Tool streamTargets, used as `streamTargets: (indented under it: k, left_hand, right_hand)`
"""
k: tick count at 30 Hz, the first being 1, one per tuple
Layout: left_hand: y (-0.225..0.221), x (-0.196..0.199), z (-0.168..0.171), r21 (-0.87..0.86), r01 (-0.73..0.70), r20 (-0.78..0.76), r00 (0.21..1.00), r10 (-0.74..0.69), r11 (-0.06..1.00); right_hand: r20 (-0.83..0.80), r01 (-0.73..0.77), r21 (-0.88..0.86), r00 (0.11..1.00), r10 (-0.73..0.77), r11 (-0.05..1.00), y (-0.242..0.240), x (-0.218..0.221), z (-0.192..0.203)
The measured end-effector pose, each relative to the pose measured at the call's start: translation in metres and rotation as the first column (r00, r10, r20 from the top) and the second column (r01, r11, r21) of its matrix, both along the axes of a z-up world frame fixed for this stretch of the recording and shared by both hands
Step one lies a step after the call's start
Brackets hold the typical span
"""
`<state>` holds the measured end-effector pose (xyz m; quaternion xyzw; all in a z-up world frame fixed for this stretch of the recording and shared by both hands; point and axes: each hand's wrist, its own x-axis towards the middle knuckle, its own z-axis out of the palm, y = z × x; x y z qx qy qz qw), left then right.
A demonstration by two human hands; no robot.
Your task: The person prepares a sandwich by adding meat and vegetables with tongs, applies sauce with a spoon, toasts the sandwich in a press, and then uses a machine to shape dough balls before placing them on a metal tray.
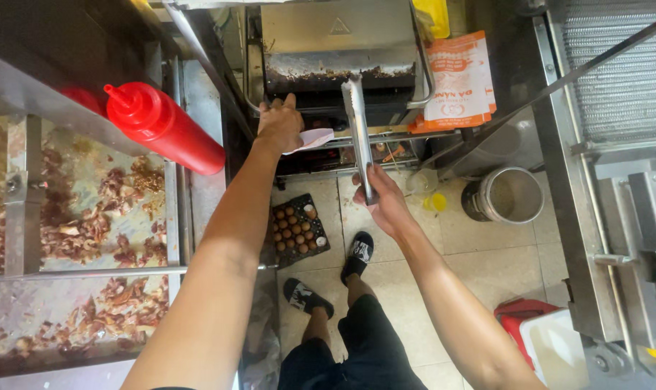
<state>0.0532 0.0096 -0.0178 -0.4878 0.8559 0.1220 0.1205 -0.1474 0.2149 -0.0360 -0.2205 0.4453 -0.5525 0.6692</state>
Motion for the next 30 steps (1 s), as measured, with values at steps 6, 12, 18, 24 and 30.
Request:
streamTargets:
  k: [6,12,18,24,30]
  left_hand:
    - [-0.009,0.004,-0.037,-0.241,0.086,-0.011,0.996,-0.091,0.967]
    - [-0.004,0.003,-0.017,-0.065,0.043,0.001,0.999,-0.043,0.997]
    - [0.0,0.0,0.007,0.039,0.007,-0.057,0.998,-0.005,0.999]
    - [-0.007,0.001,-0.024,-0.162,0.101,0.014,0.995,-0.1,0.982]
    - [-0.006,0.004,-0.027,-0.181,0.11,0.017,0.994,-0.109,0.977]
  right_hand:
    - [0.041,-0.021,0.105,0.999,0.017,0.994,0.01,-0.007,-0.015]
    - [-0.003,-0.013,0.153,1.0,0.013,0.988,0.0,-0.009,-0.015]
    - [-0.093,-0.049,0.084,0.994,0.057,0.995,-0.01,-0.01,0.0]
    - [-0.079,-0.062,0.062,0.995,0.066,0.996,-0.013,-0.016,-0.004]
    - [-0.017,-0.069,0.04,0.997,0.07,0.997,-0.011,-0.026,-0.021]
